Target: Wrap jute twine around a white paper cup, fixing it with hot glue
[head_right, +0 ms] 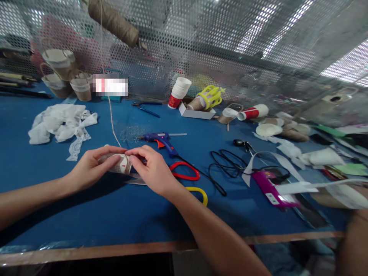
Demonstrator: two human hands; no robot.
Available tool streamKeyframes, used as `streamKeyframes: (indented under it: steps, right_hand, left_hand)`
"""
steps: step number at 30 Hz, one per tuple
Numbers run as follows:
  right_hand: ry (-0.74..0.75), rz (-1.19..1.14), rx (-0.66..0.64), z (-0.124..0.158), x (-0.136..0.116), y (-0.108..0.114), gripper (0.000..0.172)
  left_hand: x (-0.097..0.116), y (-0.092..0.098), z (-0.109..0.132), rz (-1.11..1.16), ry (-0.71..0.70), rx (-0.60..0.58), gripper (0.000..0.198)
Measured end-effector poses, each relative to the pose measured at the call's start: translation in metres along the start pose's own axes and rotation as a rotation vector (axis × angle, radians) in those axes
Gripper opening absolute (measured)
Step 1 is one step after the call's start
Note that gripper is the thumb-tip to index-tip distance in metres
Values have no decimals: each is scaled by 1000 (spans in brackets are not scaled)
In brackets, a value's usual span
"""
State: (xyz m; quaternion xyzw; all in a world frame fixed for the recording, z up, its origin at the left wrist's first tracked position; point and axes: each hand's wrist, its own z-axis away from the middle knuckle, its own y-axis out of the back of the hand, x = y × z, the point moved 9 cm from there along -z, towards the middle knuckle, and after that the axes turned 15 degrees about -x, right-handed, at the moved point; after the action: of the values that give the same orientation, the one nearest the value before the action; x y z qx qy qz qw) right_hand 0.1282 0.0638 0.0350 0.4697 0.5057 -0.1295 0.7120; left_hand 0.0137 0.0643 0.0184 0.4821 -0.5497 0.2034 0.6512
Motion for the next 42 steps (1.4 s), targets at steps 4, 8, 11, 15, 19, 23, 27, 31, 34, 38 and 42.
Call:
streamKeyframes:
  steps: [4,8,11,15,19,23,27,31,34,38,42]
  right_hand:
    - [-41,-11,32,-1,10,11,21]
    - [-82,47,243,4,12,49,14]
    - [-124,67,313,8,7,70,15]
    - [-273,322,329,10,11,87,29]
    - [-429,549,260,-1,50,98,32]
    - [-439,488,172,-13,84,98,27]
    - [-452,378,136,-11,90,94,23]
    - [-451,208,171,-4,87,91,19]
    - [-423,65,201,0,79,92,17]
    - [-355,-64,226,12,51,91,7]
    - [-182,-59,103,23,12,70,15]
  left_hand:
    - [0,2,-2,-119,-19,3,28]
    - [2,3,-5,-269,-82,-27,28]
    - [5,1,-6,-371,-146,-91,29]
    - [6,-1,-6,-458,-213,-147,28]
    - [5,1,-6,-454,-229,-154,29]
    - [3,2,-6,-413,-204,-156,29]
    - [1,4,-7,-377,-156,-149,29]
    - [-1,5,-7,-340,-131,-144,29]
    - [-1,6,-7,-324,-129,-136,29]
    - [-2,6,-7,-314,-131,-133,28]
    - [-3,5,-8,-283,-121,-142,28]
